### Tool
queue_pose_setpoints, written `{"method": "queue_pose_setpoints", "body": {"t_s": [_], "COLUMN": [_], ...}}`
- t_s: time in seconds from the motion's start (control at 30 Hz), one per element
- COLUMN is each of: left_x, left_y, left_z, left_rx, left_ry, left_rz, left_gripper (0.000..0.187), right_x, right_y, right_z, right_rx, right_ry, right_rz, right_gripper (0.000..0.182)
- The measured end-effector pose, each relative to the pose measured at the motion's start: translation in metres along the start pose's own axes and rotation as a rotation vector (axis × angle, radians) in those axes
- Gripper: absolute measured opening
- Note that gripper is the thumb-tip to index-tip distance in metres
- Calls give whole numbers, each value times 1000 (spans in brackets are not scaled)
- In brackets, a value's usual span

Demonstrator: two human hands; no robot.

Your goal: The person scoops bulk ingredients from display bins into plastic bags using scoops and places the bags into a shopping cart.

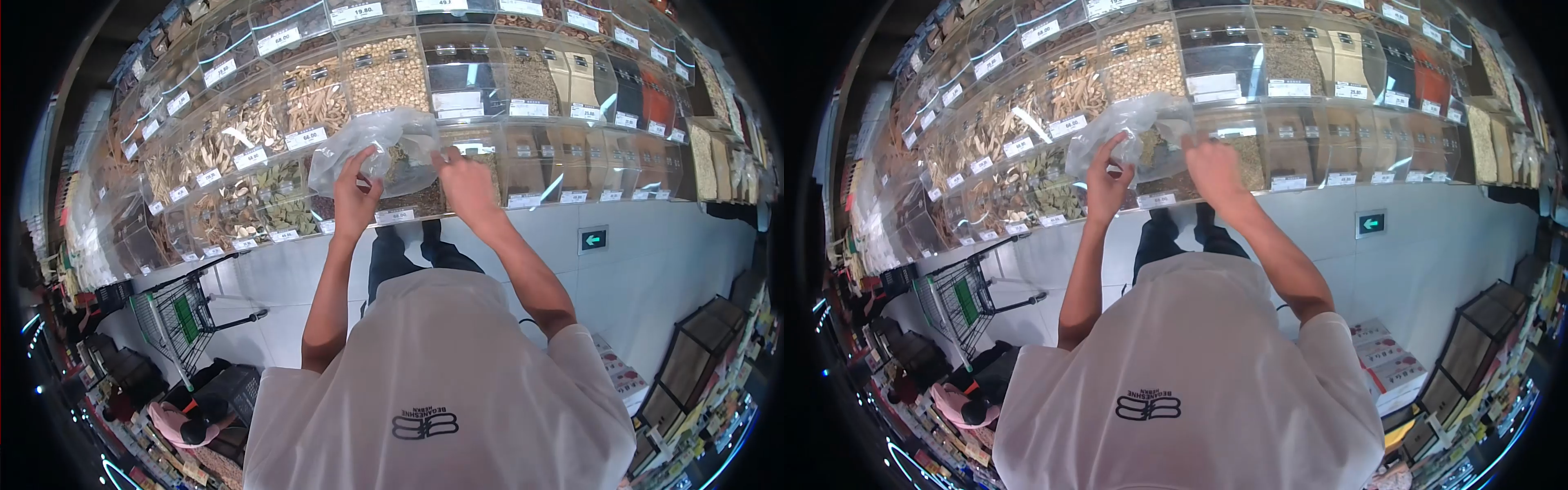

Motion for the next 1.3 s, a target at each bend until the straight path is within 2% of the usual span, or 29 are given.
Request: {"method": "queue_pose_setpoints", "body": {"t_s": [0.13,0.23,0.33,0.43,0.53,0.57,0.67,0.77,0.87,1.0,1.13,1.3], "left_x": [4,0,-1,-2,-3,-2,-2,-1,3,5,2,-2], "left_y": [2,1,-1,-3,-5,-6,-8,-6,-5,-5,-4,-6], "left_z": [3,5,8,12,16,19,20,16,12,20,15,9], "left_rx": [31,24,41,64,28,58,44,35,46,43,36,2], "left_ry": [5,-8,15,44,17,44,38,41,75,64,73,42], "left_rz": [-13,-6,-2,4,3,3,25,24,30,30,20,16], "left_gripper": [59,58,58,58,57,58,56,56,57,57,56,56], "right_x": [27,54,91,134,160,161,153,137,120,130,153,168], "right_y": [22,33,44,34,-1,-13,-63,-119,-167,-177,-172,-167], "right_z": [-30,-56,-98,-138,-153,-150,-148,-130,-121,-133,-156,-159], "right_rx": [-226,-435,-729,-776,-332,-196,-13,-54,-242,-524,-669,-1010], "right_ry": [-39,-171,-211,-380,-468,-456,-512,-491,-573,-640,-585,-528], "right_rz": [-27,-3,-209,-128,103,116,161,87,-49,-122,-214,-287], "right_gripper": [50,47,39,42,42,41,42,43,44,45,44,44]}}
Point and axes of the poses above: each hand's wrist, its own x-axis away from the middle knuckle, its own y-axis out of the back of the hand, z = x × y, the point moved 9 cm from there along -x, towards the middle knuckle, and after that the axes turned 1 degree about z, right-handed, at the moved point
